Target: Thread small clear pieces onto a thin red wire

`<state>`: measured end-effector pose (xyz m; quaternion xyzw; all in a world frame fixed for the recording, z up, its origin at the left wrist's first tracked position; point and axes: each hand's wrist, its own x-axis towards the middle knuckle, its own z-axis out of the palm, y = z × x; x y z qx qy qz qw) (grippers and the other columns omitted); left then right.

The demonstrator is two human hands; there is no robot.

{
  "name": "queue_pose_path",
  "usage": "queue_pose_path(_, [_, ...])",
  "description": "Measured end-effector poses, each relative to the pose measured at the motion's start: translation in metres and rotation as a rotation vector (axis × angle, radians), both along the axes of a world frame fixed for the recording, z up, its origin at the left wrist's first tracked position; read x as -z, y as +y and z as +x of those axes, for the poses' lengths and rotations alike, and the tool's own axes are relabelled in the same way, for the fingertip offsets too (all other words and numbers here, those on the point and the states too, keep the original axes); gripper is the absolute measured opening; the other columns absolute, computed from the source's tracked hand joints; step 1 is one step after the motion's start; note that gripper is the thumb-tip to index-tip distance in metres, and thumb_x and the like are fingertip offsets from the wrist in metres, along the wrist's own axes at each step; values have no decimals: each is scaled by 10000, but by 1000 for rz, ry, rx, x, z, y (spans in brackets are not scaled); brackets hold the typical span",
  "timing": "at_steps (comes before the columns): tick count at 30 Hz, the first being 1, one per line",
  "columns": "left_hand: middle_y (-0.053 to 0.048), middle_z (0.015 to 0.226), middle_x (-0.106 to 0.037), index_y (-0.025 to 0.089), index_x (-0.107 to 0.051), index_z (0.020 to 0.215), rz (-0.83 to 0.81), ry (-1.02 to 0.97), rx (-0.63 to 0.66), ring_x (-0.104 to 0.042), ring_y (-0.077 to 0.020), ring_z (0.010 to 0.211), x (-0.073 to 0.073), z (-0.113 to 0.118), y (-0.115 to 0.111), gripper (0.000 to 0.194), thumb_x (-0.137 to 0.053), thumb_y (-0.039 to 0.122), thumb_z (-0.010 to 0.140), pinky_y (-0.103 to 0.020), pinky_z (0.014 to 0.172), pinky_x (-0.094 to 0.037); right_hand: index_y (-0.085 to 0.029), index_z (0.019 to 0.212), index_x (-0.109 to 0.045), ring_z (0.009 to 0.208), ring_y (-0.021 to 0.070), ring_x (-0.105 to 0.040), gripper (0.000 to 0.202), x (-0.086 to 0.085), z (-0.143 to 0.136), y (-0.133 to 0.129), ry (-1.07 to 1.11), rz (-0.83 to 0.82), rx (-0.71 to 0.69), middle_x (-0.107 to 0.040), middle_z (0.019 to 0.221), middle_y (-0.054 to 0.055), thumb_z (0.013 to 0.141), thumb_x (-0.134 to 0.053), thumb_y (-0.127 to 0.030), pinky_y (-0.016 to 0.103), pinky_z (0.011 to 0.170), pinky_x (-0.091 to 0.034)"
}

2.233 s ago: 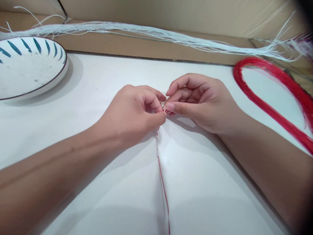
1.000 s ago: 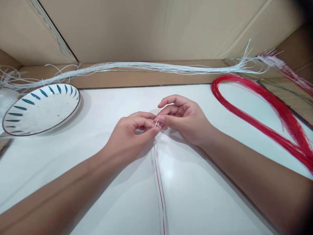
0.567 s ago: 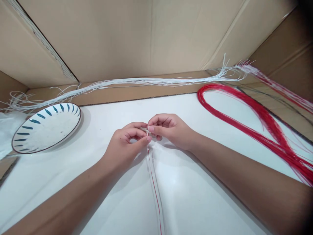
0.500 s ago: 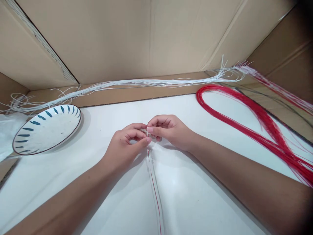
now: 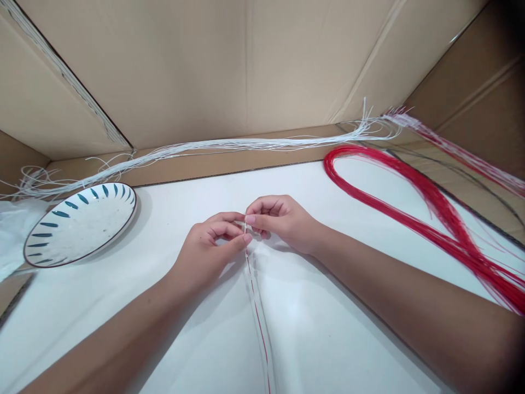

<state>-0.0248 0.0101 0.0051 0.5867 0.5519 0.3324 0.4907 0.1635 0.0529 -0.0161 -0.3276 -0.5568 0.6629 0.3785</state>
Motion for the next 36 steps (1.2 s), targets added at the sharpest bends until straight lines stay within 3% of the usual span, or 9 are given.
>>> queue_pose_path(5, [-64,1195,-702,237,-761,654,-1,-26,33,-650,-249,1033,2,-1,-1,193,-785,393,764,-397,898,-513,-151,790,-679,575,88,-479,155,3,0,-1,-69,5,-1,-597,649,-21,791,-747,-290,242,548,-361])
queue_pose_path(11, [-50,1217,-683,270,-783,814,51,-6,59,-633,-230,1048,3,-1,-1,277,-681,522,870,-388,905,-496,-154,772,-659,601,80,-459,138,4,-3,-2,8,11,-59,-565,659,-42,790,-757,-250,233,574,-337])
queue_pose_path(18, [-27,1275,-642,269,-711,857,77,39,120,-564,-212,991,6,-3,0,98,-718,356,812,-429,939,-452,-163,775,-652,607,93,-499,132,6,-4,-1,37,26,-29,-618,683,-25,819,-719,-268,246,594,-375])
queue_pose_path(22, [-11,1367,-591,281,-700,893,68,73,150,-548,-227,1064,6,-4,0,192,-786,298,721,-429,954,-437,-167,775,-638,600,97,-513,138,6,-4,0,45,31,9,-621,652,-27,828,-711,-272,253,596,-381])
queue_pose_path(24, [-5,1381,-585,293,-713,907,57,49,154,-549,-227,1075,6,-5,-1,188,-792,345,744,-429,959,-438,-166,786,-638,598,96,-510,152,6,-5,-1,46,28,12,-624,655,-26,832,-717,-288,253,592,-380])
queue_pose_path(27, [-24,1364,-594,266,-735,831,10,-28,107,-575,-226,1061,5,-5,-1,194,-732,461,829,-426,945,-450,-162,804,-648,595,92,-494,183,5,-7,-2,26,35,4,-607,661,-29,826,-737,-320,248,580,-375])
queue_pose_path(30, [-48,1287,-622,225,-737,748,-12,-87,33,-605,-222,1042,4,-3,-1,248,-726,455,840,-395,911,-455,-161,809,-651,590,94,-473,232,3,-5,0,-14,94,45,-583,663,-30,811,-744,-374,250,572,-375])
queue_pose_path(33, [-46,1228,-637,205,-733,705,-63,-184,-82,-608,-190,977,3,-2,1,226,-773,405,801,-348,856,-455,-174,837,-645,618,106,-491,233,3,1,8,-186,210,237,-602,723,-13,862,-656,-406,260,596,-399])
queue_pose_path(36, [-44,1156,-649,201,-729,659,-92,-283,-169,-596,-186,1007,4,-2,4,196,-800,348,766,-323,858,-440,-183,877,-675,692,134,-552,154,7,10,18,-483,313,365,-650,800,12,891,-589,-310,281,660,-436])
